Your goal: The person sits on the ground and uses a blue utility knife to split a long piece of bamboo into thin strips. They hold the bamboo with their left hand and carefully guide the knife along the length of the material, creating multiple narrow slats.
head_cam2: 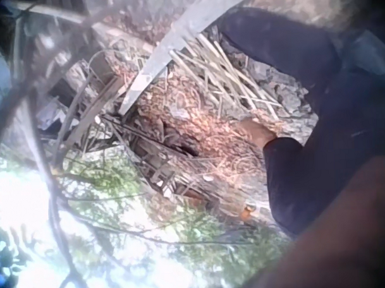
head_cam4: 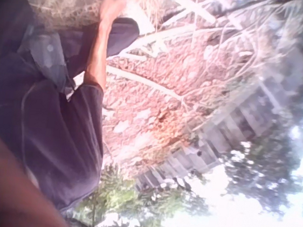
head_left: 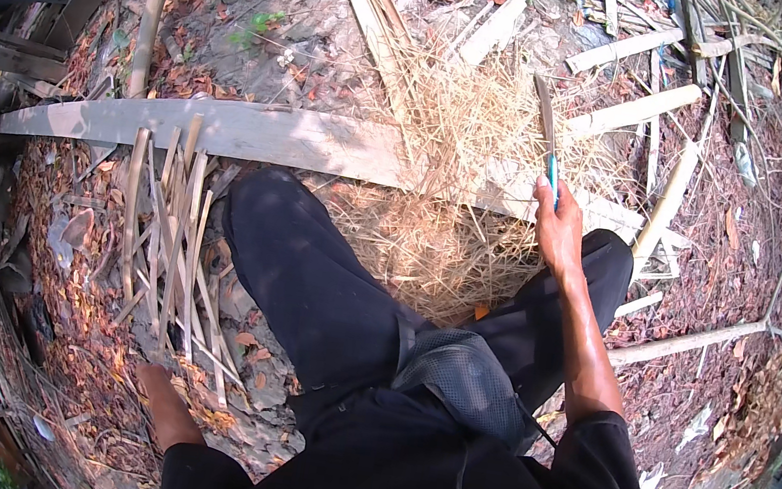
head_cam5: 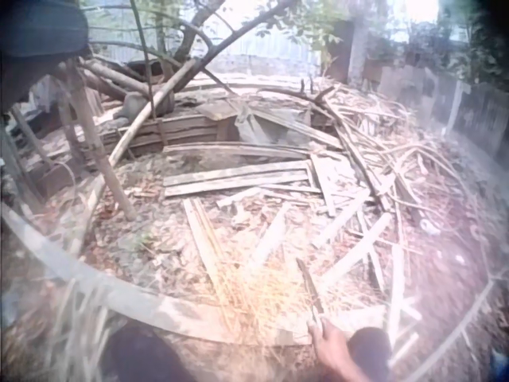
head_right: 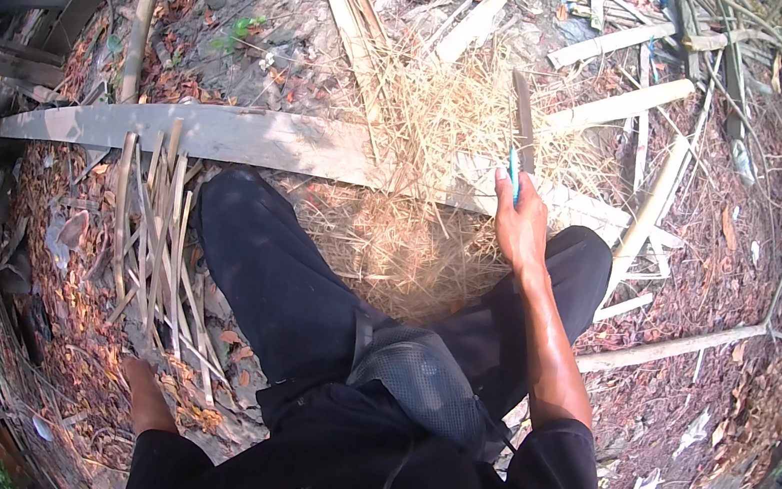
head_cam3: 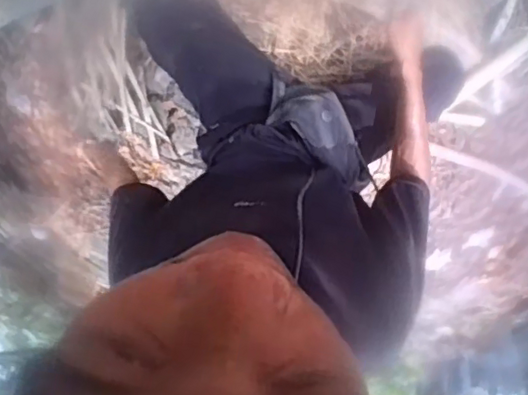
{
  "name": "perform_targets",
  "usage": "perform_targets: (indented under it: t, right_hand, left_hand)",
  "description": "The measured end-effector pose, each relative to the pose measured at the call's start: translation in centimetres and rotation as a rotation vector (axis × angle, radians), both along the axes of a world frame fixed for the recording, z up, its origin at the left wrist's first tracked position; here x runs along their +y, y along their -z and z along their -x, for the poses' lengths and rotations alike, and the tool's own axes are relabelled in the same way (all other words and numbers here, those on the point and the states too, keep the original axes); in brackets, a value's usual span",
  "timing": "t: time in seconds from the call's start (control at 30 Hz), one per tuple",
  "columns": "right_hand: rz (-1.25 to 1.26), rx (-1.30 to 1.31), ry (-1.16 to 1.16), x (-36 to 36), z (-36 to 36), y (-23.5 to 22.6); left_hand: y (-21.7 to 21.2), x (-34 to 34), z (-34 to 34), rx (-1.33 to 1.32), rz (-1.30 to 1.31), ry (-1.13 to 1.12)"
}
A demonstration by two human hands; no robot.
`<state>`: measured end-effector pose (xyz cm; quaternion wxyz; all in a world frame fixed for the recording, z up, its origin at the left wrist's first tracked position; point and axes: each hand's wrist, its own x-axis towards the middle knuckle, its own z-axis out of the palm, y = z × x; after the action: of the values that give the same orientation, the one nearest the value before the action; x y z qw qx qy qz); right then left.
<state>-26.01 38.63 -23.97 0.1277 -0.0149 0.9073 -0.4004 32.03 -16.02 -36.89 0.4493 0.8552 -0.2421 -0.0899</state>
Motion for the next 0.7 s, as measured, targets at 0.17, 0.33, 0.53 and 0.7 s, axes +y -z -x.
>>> perform_targets:
  t: [0.17,0.33,0.53,0.7]
  right_hand:
    - [0.076,0.231,0.101,-2.2,3.7,-1.6]
    - [0.013,0.329,0.169,-0.5,7.4,-1.7]
    - [0.337,0.168,0.443,7.0,7.6,-3.5]
    - [0.696,0.072,0.557,12.7,1.6,-7.0]
  left_hand:
    - [0.6,2.0,4.3,-0.451,-0.154,0.045]
    - [-3.1,3.2,16.1,-0.536,0.244,0.612]
    - [-12.8,10.4,43.7,0.096,0.556,1.599]
    - [-14.7,20.2,63.4,-0.078,0.064,2.264]
